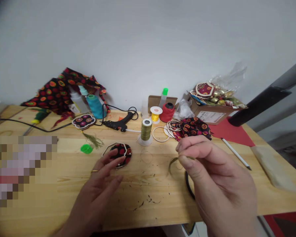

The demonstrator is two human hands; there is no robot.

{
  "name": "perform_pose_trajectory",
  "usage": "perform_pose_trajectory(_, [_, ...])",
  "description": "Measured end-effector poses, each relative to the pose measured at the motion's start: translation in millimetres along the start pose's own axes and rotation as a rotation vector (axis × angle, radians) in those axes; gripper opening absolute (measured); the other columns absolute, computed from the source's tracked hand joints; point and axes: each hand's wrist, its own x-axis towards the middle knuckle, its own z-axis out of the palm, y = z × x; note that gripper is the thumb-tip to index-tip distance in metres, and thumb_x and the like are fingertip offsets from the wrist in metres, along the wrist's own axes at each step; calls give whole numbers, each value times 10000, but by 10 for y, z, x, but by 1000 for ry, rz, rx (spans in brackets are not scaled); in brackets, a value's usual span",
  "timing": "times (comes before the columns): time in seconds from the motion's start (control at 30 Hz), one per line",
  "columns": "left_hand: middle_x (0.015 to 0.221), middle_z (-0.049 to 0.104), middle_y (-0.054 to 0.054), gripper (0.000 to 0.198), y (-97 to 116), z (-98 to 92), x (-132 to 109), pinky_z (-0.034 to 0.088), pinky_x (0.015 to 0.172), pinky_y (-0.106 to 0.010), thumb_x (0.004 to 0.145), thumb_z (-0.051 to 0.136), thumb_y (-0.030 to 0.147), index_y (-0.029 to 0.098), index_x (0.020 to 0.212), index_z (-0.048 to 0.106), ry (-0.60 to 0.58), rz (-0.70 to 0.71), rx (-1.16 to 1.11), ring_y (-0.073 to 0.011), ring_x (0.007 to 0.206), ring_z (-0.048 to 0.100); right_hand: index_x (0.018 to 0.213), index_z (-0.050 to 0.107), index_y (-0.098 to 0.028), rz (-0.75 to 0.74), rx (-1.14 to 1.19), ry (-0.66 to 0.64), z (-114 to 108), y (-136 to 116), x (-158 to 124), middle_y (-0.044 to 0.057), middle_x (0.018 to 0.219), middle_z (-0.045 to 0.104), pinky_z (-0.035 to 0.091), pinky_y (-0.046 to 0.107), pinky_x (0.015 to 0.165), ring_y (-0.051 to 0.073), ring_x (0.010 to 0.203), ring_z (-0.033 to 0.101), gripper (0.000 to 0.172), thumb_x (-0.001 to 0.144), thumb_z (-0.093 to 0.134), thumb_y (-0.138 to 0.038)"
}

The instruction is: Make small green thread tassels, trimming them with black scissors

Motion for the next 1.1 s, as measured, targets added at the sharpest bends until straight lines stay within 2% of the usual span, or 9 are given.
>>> perform_pose_trajectory(0.1, [1231,571,-31,154,131,-57,11,358,992,-372,786,638,235,295,836,772,82,72,-36,-250,1129,502,808,639,-267,-3,-33,-59,13,47,4,6,921,595,432,291,750,184,926,555,104,833,639,-167])
perform_pose_trajectory(0.17, [970,661,-39,101,250,-98,4,445,833,-316,750,683,247,281,763,778,20,-11,-130,-226,939,576,776,634,-256,-15,-63,-96,33,61,11,16,919,589,433,317,748,198,915,555,101,833,637,-173])
perform_pose_trajectory(0.27, [548,643,-7,142,410,-126,-37,381,508,-235,726,713,362,245,669,771,-362,-460,-393,-120,503,494,731,617,-245,-55,-136,-145,93,57,22,22,901,581,429,331,749,194,877,550,134,843,619,-171])
perform_pose_trajectory(0.33, [525,663,-19,217,478,-104,-71,213,398,-211,704,721,429,221,711,781,-626,-708,-587,-56,367,327,725,609,-249,-78,-165,-188,151,48,11,20,875,566,438,320,712,189,851,546,142,842,615,-168])
perform_pose_trajectory(0.4, [612,710,-62,315,508,-57,-95,118,390,-222,693,714,483,190,781,787,-767,-763,-733,-28,339,258,728,615,-257,-97,-170,-249,213,41,-27,16,854,542,450,300,658,182,821,544,138,823,630,-158])
perform_pose_trajectory(0.63, [313,347,82,409,333,34,-82,78,346,-233,803,579,531,163,718,735,-780,-871,-846,-47,285,187,757,677,-262,-246,-272,-454,272,97,-271,23,843,444,470,245,575,155,763,519,216,785,580,-72])
perform_pose_trajectory(0.73, [332,328,90,356,228,20,-93,113,360,-220,791,608,511,174,762,719,-757,-940,-893,-54,320,185,728,668,-287,-275,-315,-479,259,196,-376,1,782,449,469,260,607,159,741,499,221,726,652,-67])
perform_pose_trajectory(0.87, [348,296,99,257,201,32,-135,163,404,-196,762,670,424,168,774,697,-688,-930,-962,-55,377,167,707,617,-279,-73,-289,-459,257,330,-528,-10,779,497,487,239,577,158,700,512,223,652,742,-103])
perform_pose_trajectory(1.1, [363,315,99,168,227,54,-105,131,375,-184,828,617,282,155,736,679,-566,-901,-979,-48,357,172,728,642,-272,-64,-179,-790,178,364,-592,-6,851,600,497,219,706,159,816,573,170,699,746,-141])
